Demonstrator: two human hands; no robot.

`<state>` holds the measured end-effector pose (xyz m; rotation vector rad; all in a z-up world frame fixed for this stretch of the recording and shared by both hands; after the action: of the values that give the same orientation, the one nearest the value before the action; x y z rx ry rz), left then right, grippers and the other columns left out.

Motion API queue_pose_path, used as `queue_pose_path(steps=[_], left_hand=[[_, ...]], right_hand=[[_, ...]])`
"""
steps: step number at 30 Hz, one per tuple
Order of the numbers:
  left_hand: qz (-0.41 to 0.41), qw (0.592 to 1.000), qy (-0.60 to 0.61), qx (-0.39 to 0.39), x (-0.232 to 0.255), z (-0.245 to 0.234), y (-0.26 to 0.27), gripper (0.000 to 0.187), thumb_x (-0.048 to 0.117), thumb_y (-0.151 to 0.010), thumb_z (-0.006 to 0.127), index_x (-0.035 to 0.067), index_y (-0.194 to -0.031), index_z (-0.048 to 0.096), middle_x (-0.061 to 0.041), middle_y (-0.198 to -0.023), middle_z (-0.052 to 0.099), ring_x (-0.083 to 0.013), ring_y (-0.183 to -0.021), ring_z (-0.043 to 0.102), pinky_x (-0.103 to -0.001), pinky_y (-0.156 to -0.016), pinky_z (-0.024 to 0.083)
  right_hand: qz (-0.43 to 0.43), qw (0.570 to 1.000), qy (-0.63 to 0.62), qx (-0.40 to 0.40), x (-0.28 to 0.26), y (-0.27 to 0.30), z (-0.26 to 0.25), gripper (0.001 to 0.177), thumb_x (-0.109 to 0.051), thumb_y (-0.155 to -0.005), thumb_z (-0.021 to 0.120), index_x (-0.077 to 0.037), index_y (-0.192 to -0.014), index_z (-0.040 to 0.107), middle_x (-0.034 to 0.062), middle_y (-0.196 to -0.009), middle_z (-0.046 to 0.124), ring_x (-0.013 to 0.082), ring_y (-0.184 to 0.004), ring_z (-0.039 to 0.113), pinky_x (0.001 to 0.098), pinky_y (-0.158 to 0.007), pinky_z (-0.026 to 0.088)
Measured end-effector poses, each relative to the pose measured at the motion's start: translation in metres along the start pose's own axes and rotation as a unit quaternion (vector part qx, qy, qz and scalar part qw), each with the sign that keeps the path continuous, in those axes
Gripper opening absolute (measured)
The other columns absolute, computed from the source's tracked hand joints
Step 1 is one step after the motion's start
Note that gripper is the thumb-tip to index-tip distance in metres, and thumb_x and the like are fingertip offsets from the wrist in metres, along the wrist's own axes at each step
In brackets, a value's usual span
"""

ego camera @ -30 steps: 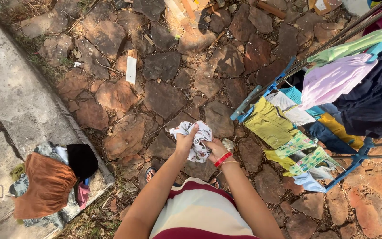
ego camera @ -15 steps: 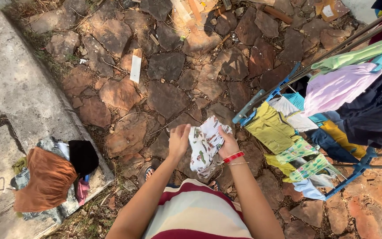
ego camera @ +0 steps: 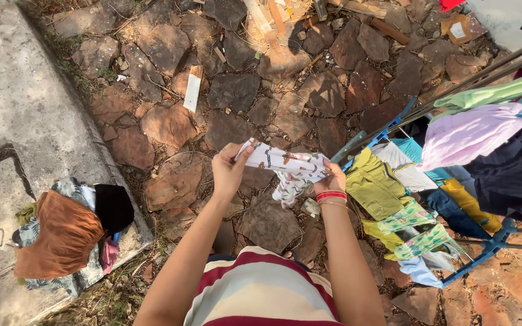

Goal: Taking clothes from a drying rack and folding them into a pile.

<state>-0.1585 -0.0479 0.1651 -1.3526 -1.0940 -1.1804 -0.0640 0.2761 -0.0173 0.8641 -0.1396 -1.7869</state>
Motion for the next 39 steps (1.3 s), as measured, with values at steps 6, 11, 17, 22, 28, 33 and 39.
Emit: queue_pose_path(steps=[6, 11, 17, 22, 28, 33, 39], left_hand=[[-0.019, 0.989, 0.115, -0.095, 0.026, -0.052, 0.006, 0.016, 0.013, -0.095, 0.077, 0.004, -0.107, 0.082, 0.0, -0.091, 0.064, -0.0068, -0.08, 0.053, -0.025, -0.065, 0.04], [-0.123, 0.965, 0.091, -0.212, -0.013, -0.126, 0.028, 0.019, 0.015, -0.092, 0.078, 0.001, -0.104, 0.082, -0.002, -0.098, 0.068, -0.0103, -0.082, 0.059, -0.027, -0.069, 0.046], [-0.244, 0.839, -0.361, -0.328, -0.108, -0.165, 0.058, 0.057, 0.04, -0.085, 0.076, 0.01, -0.133, 0.068, -0.015, -0.119, 0.074, -0.0254, -0.106, 0.068, -0.038, -0.091, 0.054], [-0.272, 0.837, -0.38, -0.283, -0.115, -0.176, 0.06, 0.073, 0.052, -0.085, 0.073, 0.016, -0.146, 0.054, -0.014, -0.13, 0.068, -0.0306, -0.12, 0.066, -0.044, -0.1, 0.053], [-0.315, 0.868, -0.299, -0.242, -0.128, -0.208, 0.08, 0.073, 0.053, -0.086, 0.068, 0.017, -0.147, 0.053, -0.011, -0.122, 0.074, -0.0275, -0.116, 0.071, -0.041, -0.099, 0.053], [-0.341, 0.885, -0.256, -0.189, -0.18, -0.262, 0.117, 0.074, 0.053, -0.079, 0.077, 0.012, -0.139, 0.063, -0.013, -0.12, 0.075, -0.0264, -0.116, 0.071, -0.037, -0.097, 0.054], [-0.455, 0.873, -0.124, -0.123, -0.163, -0.293, 0.162, 0.115, 0.067, -0.068, 0.074, 0.019, -0.159, 0.024, -0.02, -0.142, 0.06, -0.0337, -0.128, 0.064, -0.05, -0.097, 0.059]], right_hand=[[0.061, 0.995, -0.08, -0.014, 0.021, -0.012, 0.062, 0.032, -0.012, -0.081, 0.066, 0.005, -0.107, 0.07, 0.0181, -0.11, 0.074, 0.0338, -0.105, 0.071, 0.0528, -0.099, 0.056], [0.132, 0.982, 0.068, -0.12, 0.055, -0.025, 0.127, 0.03, -0.019, -0.091, 0.069, -0.002, -0.116, 0.07, 0.0119, -0.113, 0.074, 0.0285, -0.107, 0.07, 0.0463, -0.099, 0.055], [0.184, 0.903, 0.366, -0.129, 0.15, -0.066, 0.181, 0.016, -0.016, -0.102, 0.072, -0.004, -0.113, 0.069, 0.0026, -0.101, 0.071, 0.017, -0.091, 0.064, 0.0359, -0.087, 0.053], [-0.045, 0.817, 0.515, -0.256, 0.129, -0.035, 0.333, 0.016, -0.011, -0.104, 0.064, 0.004, -0.101, 0.061, 0.0066, -0.094, 0.061, 0.0201, -0.084, 0.058, 0.0392, -0.077, 0.052], [0.001, 0.554, 0.761, -0.338, 0.244, 0.046, 0.328, 0.031, -0.029, -0.103, 0.056, -0.002, -0.097, 0.07, 0.0112, -0.096, 0.07, 0.0258, -0.088, 0.065, 0.0423, -0.082, 0.054], [0.037, 0.268, 0.884, -0.381, 0.408, -0.009, 0.178, 0.046, -0.043, -0.102, 0.049, -0.007, -0.094, 0.076, 0.0151, -0.097, 0.077, 0.0307, -0.09, 0.072, 0.0449, -0.085, 0.055], [0.004, 0.364, 0.796, -0.484, 0.462, 0.097, 0.217, 0.043, -0.042, -0.097, 0.053, -0.006, -0.09, 0.074, 0.0183, -0.091, 0.072, 0.0392, -0.091, 0.068, 0.0488, -0.082, 0.053]])
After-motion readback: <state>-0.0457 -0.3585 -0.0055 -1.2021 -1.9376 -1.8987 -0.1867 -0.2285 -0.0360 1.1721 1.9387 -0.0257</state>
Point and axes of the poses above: each hand's wrist, its own y-axis away from the middle knuckle, its own z-axis out of the palm, x = y × z, the point moved 9 cm from there along -y, towards the middle knuckle
